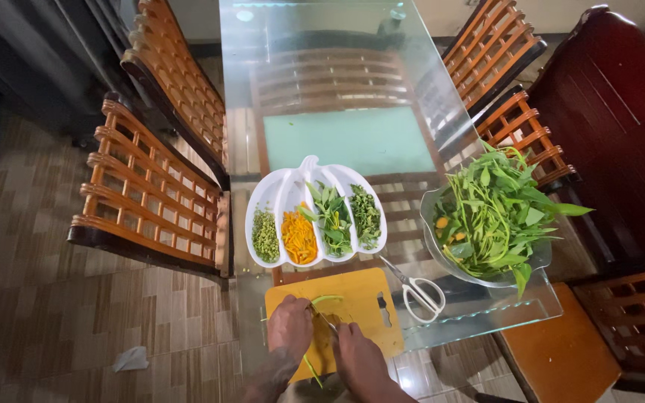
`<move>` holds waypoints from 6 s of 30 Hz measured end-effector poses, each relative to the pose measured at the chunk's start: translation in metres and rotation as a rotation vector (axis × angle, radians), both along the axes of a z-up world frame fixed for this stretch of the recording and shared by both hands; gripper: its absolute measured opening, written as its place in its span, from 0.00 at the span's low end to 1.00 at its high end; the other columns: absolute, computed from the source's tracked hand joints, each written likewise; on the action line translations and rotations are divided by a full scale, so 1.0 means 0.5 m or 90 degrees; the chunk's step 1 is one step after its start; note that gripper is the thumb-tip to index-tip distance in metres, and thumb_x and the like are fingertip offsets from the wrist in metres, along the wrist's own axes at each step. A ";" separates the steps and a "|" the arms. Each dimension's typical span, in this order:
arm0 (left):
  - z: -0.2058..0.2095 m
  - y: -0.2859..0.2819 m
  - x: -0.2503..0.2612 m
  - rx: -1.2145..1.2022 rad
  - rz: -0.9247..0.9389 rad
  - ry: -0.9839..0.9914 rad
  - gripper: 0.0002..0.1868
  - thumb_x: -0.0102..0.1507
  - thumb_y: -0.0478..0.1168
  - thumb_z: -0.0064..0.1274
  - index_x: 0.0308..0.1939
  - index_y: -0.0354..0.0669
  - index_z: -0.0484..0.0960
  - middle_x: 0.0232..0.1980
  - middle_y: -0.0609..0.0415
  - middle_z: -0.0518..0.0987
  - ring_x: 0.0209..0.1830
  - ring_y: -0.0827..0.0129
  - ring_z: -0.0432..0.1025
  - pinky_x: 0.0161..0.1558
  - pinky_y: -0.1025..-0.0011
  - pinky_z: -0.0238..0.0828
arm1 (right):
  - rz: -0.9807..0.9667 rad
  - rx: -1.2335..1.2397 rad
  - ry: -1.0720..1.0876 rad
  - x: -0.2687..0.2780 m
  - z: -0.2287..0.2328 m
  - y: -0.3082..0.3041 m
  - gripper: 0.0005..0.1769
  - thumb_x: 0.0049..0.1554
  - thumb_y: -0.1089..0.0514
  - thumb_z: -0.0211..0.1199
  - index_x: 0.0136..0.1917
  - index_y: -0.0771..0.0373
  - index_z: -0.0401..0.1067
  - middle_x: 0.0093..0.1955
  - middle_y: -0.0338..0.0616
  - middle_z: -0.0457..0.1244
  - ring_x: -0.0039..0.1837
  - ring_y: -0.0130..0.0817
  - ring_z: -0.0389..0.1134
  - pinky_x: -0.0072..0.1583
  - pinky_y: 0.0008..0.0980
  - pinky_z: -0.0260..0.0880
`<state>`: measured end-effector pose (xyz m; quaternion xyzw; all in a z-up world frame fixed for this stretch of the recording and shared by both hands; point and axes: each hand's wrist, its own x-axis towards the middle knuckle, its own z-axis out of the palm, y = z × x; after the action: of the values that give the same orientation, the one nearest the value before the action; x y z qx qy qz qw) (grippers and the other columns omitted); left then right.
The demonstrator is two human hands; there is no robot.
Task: The person uses scissors to cut green leafy stems into small pieces on a yellow cutting board, then transfers the cut pieces into a compartmentalized white tray. The person also uses a knife to chop the stems further. The tray already contains shredded orange and green items.
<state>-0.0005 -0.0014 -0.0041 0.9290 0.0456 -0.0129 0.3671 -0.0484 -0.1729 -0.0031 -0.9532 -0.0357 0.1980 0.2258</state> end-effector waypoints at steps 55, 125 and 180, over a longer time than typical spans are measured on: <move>-0.039 0.030 -0.044 -0.061 0.043 -0.043 0.06 0.58 0.36 0.51 0.28 0.38 0.80 0.32 0.39 0.77 0.34 0.40 0.74 0.35 0.48 0.69 | 0.208 -0.044 -0.036 0.021 0.022 -0.016 0.24 0.58 0.54 0.57 0.66 0.62 0.62 0.48 0.52 0.64 0.44 0.57 0.71 0.43 0.55 0.71; -0.100 0.092 -0.055 -0.061 0.134 -0.060 0.06 0.62 0.40 0.54 0.36 0.43 0.84 0.37 0.43 0.80 0.36 0.43 0.76 0.38 0.52 0.73 | 0.274 0.018 -0.094 0.025 0.005 -0.061 0.21 0.60 0.56 0.56 0.65 0.57 0.69 0.49 0.47 0.67 0.48 0.49 0.72 0.46 0.47 0.73; -0.105 -0.132 0.031 -0.207 0.132 0.072 0.13 0.57 0.31 0.53 0.46 0.36 0.80 0.31 0.41 0.83 0.33 0.49 0.80 0.39 0.57 0.75 | 0.000 0.036 0.008 0.051 0.137 -0.104 0.27 0.57 0.57 0.57 0.71 0.56 0.63 0.49 0.52 0.65 0.51 0.54 0.69 0.53 0.50 0.69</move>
<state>0.0153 -0.0676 -0.0564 0.8457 0.1589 -0.0341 0.5083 -0.0227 -0.2250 0.0653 -0.9452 -0.0397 0.2031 0.2527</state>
